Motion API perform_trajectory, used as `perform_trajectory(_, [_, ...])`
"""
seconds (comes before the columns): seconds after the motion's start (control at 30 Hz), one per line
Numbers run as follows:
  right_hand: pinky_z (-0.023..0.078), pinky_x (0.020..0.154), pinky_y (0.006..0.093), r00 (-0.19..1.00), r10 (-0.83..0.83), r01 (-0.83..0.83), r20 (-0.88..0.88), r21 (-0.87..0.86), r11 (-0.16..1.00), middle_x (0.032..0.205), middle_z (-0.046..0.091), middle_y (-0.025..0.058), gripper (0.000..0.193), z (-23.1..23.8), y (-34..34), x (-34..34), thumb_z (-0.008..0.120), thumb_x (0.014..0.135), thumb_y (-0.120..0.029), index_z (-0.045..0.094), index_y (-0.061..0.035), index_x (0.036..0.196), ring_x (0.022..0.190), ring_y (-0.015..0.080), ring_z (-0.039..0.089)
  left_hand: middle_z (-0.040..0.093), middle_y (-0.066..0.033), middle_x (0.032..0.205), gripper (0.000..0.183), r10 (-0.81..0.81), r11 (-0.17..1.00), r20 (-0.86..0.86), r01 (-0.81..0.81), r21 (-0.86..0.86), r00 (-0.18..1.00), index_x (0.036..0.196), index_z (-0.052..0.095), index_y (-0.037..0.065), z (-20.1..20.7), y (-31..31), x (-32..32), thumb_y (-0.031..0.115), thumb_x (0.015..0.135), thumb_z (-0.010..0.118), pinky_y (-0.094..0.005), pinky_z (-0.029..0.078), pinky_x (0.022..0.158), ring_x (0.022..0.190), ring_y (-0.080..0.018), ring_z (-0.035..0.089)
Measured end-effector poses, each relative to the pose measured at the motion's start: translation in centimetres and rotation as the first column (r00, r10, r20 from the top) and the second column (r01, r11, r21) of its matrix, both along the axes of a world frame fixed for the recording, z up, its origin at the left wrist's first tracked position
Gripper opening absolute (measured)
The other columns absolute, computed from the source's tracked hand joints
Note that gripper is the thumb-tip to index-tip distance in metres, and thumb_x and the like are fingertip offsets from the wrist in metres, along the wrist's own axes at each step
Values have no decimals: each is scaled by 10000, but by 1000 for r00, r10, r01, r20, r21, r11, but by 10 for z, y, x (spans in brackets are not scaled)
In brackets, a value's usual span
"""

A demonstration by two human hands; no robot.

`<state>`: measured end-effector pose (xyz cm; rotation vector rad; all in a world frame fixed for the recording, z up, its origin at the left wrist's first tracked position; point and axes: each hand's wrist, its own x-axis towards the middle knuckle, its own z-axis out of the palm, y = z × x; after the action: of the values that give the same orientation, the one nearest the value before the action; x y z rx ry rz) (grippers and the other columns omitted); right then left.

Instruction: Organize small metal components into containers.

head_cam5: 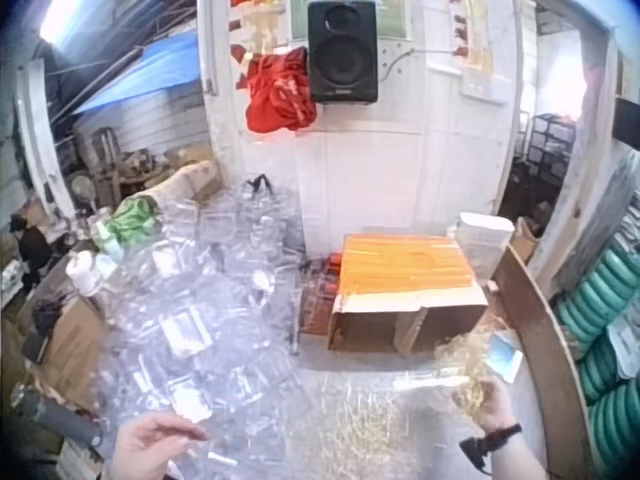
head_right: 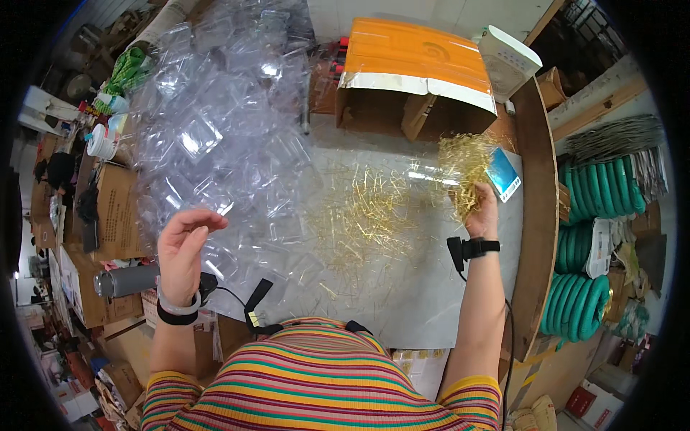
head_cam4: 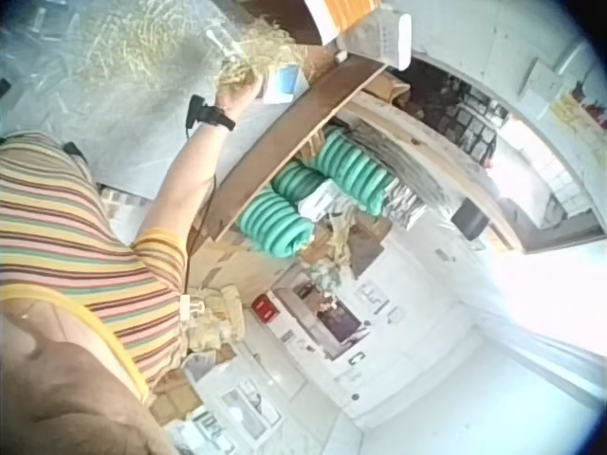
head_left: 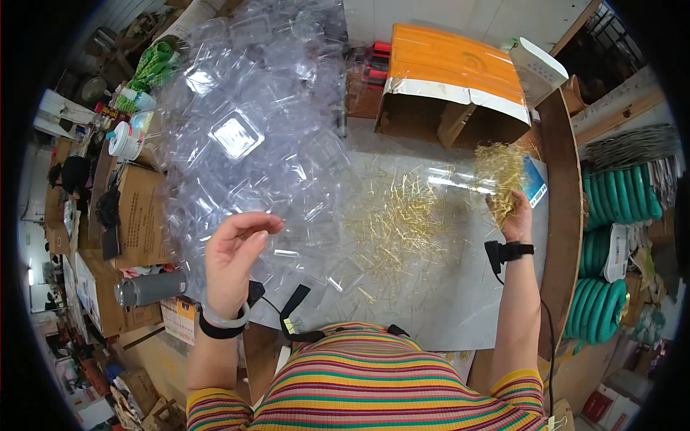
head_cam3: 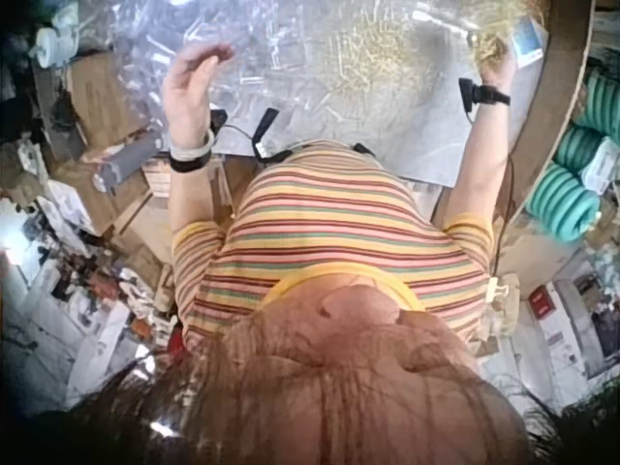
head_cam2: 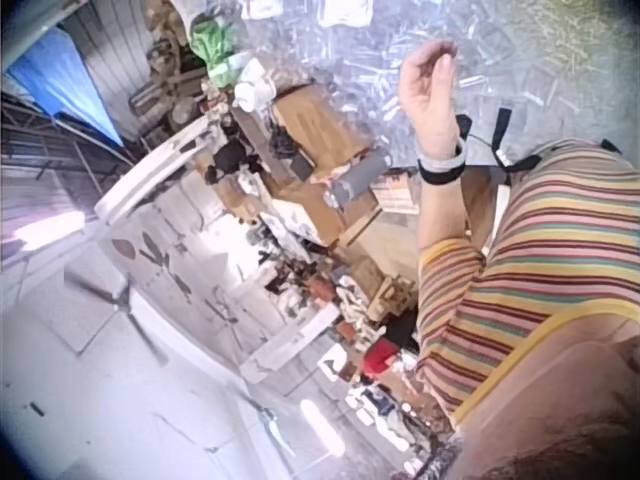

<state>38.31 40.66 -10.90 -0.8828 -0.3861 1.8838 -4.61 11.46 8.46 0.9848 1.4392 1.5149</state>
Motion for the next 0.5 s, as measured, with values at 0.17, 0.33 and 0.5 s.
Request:
perform_trajectory(0.17, [525,859,449,-169,-82,-366,982,14,930,986,706,213,435,-75,34,21,629,858,-379,673,0,1067,905,351,678,668,-173,1092,231,8,1000,-240,-1,29,971,1122,612,-63,19,-15,6,-46,908,528,-379,479,967,1025,-251,645])
perform_trajectory(0.33, [525,847,504,-582,-324,-515,746,-29,857,956,678,290,493,-34,20,16,677,843,-427,687,52,960,913,437,663,701,-117,1025,175,93,992,-849,21,121,520,1041,671,-45,32,-20,2,-55,882,599,-308,521,825,909,-209,671])
perform_trajectory(0.5, [530,779,495,-557,-276,-603,783,-153,783,884,689,275,499,-2,20,32,700,819,-452,699,45,854,868,433,668,706,-143,967,132,330,900,-327,-192,391,885,999,658,-34,61,-51,-2,-39,893,580,-329,537,769,831,-230,680])
